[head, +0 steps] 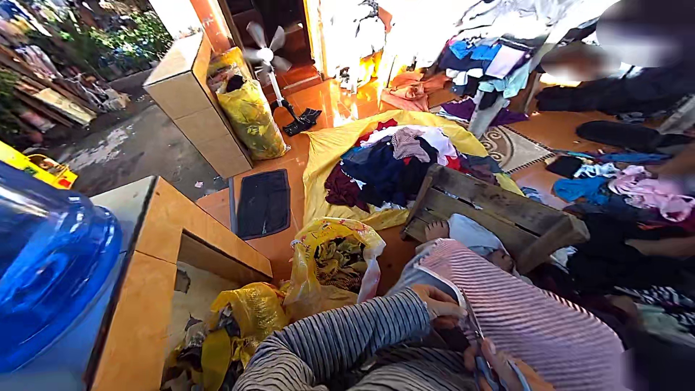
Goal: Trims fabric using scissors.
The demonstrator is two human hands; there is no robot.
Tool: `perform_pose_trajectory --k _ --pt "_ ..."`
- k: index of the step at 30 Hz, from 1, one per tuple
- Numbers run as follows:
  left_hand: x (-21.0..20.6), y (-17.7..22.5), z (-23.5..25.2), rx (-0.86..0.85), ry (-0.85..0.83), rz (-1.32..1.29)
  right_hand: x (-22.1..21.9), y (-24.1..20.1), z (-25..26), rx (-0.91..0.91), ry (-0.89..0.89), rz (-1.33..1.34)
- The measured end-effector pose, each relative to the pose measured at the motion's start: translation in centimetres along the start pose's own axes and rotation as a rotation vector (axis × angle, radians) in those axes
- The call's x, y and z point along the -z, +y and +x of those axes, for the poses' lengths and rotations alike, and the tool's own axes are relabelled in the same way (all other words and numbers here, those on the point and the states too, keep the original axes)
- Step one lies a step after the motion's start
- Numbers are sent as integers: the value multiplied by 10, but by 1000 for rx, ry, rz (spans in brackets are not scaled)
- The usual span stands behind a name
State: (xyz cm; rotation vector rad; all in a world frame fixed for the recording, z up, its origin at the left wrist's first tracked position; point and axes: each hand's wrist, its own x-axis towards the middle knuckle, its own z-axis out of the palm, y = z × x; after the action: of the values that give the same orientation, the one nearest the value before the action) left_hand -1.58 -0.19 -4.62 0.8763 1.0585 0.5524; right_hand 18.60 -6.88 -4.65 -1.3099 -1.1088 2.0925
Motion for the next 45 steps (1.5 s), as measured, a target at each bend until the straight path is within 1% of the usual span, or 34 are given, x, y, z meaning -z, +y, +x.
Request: perform_pose_trajectory --k 1,2,3,4,6,9,12,15,20,25,29,32,35,40,45 --pt "3 -11 9 -54 44 -2 1 3 2 8 12 -37" --pt "0 -11 11 -69 118 16 -2 3 1 1 47 -77" --pt "-3 -4 9 -55 152 37 -7 -1 -1 -22 82 -111" --pt "-3 3 8 -49 154 64 -12 -7 -4 -53 110 -137" --pt "1 4 11 -54 123 85 -18 -19 -7 -115 120 -162" --pt "-1 3 17 -25 108 52 -17 -22 -6 -132 117 -138" --pt "-6 6 17 69 122 -39 -16 -22 -6 -157 114 -87" --pt "-8 2 21 91 120 -149 -14 -19 -5 -156 98 -39" --pt "-5 -10 25 0 18 -127 -7 -15 1 -141 57 63" --pt "-8 -17 27 -170 57 -79 1 -18 10 -127 21 85" --pt "-5 -22 29 -252 83 -70 2 -17 12 -81 8 71" --pt "-2 -24 28 -259 74 -43 3 -11 12 -43 9 111" --pt "0 -27 26 -276 50 -46 7 -9 13 -42 -9 144" --pt "5 -28 24 -296 -17 -47 14 -16 21 -58 -70 116" --pt "5 -26 21 -285 -18 -30 15 -11 22 -33 -78 123"
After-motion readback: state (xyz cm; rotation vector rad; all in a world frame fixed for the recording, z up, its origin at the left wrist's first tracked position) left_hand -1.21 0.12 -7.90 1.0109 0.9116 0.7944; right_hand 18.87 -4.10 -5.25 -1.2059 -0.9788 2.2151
